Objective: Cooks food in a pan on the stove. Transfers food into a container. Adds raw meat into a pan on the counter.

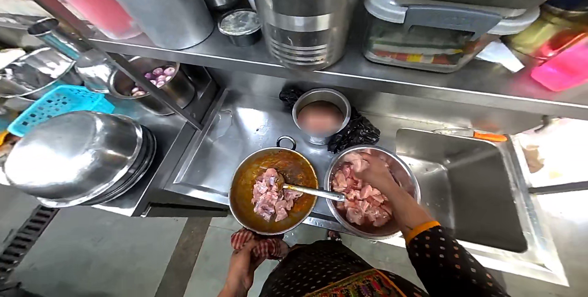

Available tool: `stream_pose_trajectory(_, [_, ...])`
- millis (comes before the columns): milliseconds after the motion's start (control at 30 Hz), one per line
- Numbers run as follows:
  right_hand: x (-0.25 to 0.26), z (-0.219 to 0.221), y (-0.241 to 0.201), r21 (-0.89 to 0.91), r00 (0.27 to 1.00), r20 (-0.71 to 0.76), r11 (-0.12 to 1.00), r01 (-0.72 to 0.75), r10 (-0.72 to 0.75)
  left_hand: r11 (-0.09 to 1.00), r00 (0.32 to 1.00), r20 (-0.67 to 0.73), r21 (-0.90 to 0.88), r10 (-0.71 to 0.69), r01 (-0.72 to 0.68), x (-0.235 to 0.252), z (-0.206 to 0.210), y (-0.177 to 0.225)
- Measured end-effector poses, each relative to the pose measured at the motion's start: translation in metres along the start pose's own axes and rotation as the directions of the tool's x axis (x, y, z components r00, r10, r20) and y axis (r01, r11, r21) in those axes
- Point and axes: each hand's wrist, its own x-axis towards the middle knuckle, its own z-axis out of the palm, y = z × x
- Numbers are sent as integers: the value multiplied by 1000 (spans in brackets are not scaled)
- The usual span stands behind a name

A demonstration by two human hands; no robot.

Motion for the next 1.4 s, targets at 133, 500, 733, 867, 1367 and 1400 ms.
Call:
stream_pose_trajectory(133, [-29,28,-81,208,883,255,914,347,-393,999,1000,8,24,25,-25,-7,1,2])
stream_pose_trajectory(500, [-7,5,66,-347,966,55,912,-220,254,999,999,17,44,27,-28,-1,-2,0])
stream_pose_trajectory(733, [-16,83,79,-449,914,104,839,-308,391,999,1000,-15,42,22,-21,-2,2,-1])
stream_pose_trajectory(867, [-26,94,78,-446,963,38,867,-222,266,999,1000,-21,33,21,-20,-2,2,-1])
stream_pose_trajectory(1367, [-34,-28,89,555,990,-20,825,-106,140,999,1000,-10,40,0,0,2,-2,4])
stream_pose_trajectory(1400, [-36,-31,87,582,991,-13,807,-99,131,999,1000,-13,34,-2,2,2,-1,5])
